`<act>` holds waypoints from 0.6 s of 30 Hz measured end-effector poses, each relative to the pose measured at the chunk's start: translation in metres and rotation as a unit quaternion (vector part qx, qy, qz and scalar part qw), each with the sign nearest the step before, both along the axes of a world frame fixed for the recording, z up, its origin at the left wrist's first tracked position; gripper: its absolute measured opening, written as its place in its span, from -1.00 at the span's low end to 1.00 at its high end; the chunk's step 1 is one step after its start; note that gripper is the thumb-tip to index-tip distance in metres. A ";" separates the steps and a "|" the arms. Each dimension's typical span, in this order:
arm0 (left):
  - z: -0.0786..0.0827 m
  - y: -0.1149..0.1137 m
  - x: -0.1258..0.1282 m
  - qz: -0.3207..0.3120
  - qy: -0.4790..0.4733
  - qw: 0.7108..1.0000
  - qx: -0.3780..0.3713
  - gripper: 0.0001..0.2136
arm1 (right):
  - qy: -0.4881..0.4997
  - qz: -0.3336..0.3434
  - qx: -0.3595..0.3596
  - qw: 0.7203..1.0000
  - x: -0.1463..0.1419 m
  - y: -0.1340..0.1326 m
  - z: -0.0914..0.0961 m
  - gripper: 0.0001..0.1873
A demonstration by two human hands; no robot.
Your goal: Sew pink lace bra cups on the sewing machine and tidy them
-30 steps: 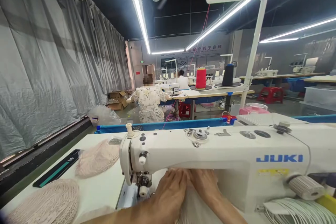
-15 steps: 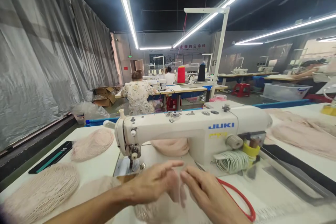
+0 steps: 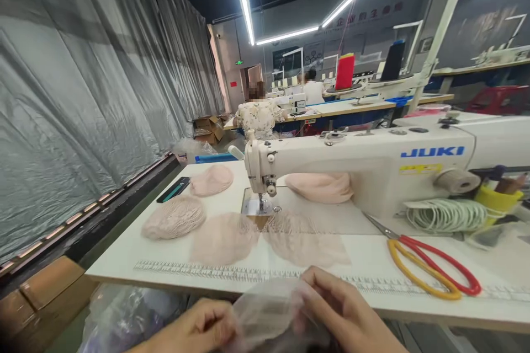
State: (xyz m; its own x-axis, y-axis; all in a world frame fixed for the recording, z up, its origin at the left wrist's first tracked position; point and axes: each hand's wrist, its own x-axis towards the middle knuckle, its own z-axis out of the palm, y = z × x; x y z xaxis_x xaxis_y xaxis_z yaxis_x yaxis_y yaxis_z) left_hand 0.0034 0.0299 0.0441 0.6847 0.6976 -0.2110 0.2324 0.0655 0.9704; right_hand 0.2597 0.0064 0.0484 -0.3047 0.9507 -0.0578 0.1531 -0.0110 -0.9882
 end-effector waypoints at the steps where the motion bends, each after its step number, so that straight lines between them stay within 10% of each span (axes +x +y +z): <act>1: -0.007 -0.006 -0.001 -0.011 -0.012 1.000 -0.007 -0.36 | -0.017 0.011 -0.011 1.000 -0.009 0.001 -0.003 -0.47; 6: -0.014 -0.015 0.023 0.070 -0.032 0.994 0.078 0.04 | -0.155 0.052 0.036 0.986 -0.039 0.002 -0.009 -0.63; 11: -0.005 -0.012 0.044 0.048 0.053 0.987 0.142 -0.73 | -0.233 0.059 0.055 0.969 -0.029 -0.006 -0.003 -0.66; 18: 0.002 -0.019 0.031 -0.019 0.075 0.969 0.235 -0.42 | -0.244 0.074 0.111 0.960 -0.026 -0.008 0.001 -0.70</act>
State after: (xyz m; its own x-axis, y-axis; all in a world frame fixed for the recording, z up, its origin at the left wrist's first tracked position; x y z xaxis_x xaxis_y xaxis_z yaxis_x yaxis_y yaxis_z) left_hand 0.0343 0.0105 0.0463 0.6974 0.7163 0.0235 0.3676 -0.3857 0.8462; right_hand 0.2337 -0.0020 0.0489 -0.4260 0.9043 -0.0284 0.5822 0.2500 -0.7736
